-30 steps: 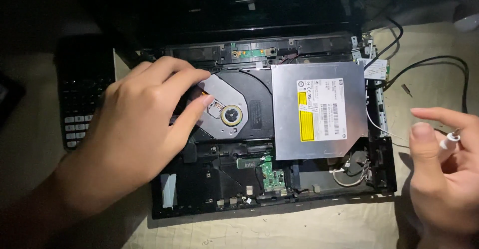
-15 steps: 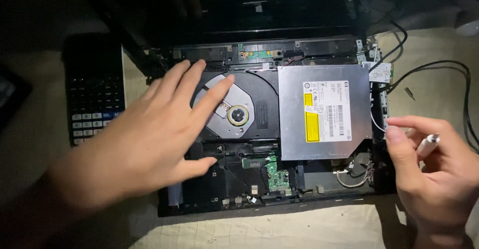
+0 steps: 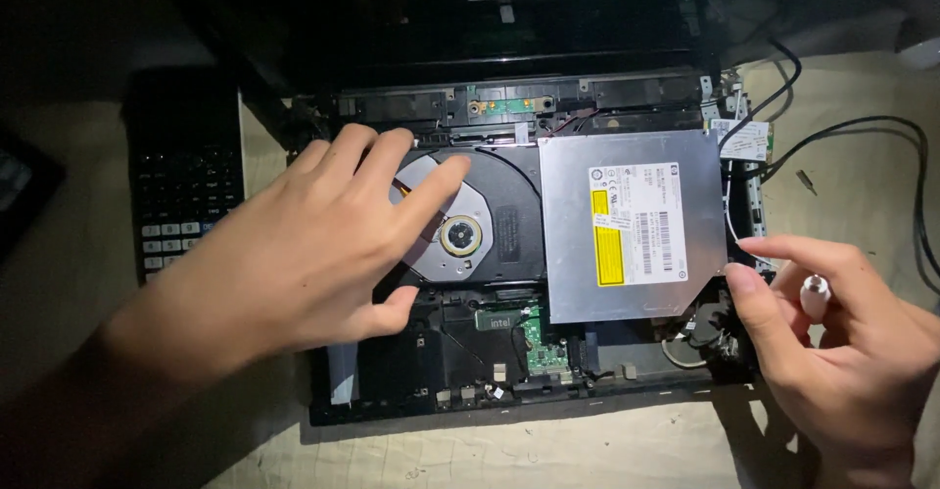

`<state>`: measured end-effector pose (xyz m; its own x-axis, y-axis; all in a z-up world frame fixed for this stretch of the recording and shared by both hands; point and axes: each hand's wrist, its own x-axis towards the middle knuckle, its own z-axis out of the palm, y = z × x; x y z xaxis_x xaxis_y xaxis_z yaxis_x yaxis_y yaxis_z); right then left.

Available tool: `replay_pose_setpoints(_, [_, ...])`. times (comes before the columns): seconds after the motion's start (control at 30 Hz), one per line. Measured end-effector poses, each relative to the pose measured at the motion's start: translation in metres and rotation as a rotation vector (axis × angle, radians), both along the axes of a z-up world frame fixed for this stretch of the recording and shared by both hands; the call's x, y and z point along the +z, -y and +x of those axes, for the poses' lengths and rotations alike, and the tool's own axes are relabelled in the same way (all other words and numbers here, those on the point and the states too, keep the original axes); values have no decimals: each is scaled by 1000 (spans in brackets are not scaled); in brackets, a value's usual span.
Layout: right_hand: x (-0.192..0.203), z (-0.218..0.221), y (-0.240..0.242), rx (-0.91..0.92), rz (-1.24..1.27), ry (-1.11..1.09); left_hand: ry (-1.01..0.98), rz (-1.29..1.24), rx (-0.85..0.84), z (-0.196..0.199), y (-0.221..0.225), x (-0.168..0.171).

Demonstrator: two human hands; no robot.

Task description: Disassembling a laptop by unscrewing and removing the optical drive and its metal mounting bracket.

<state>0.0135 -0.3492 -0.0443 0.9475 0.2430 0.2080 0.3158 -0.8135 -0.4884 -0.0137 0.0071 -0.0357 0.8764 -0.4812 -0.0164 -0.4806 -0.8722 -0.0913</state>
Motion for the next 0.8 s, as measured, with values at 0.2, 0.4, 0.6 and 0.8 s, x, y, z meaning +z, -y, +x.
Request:
replay_pose_setpoints(0.2, [-2,-1,1,-15,111,-72,15,198,-32,-1,10,18])
replay_pose_setpoints(0.4, [0,-1,-4,-66,145,-152,53,178,32,-12,13,29])
replay_pose_setpoints(0.6, [-3,2,-2,-61,94,-113,63,212,8,-9,15,26])
replay_pose_setpoints(0.8, [-3,3,0,-29,76,-62,34,45,33,-6,6,26])
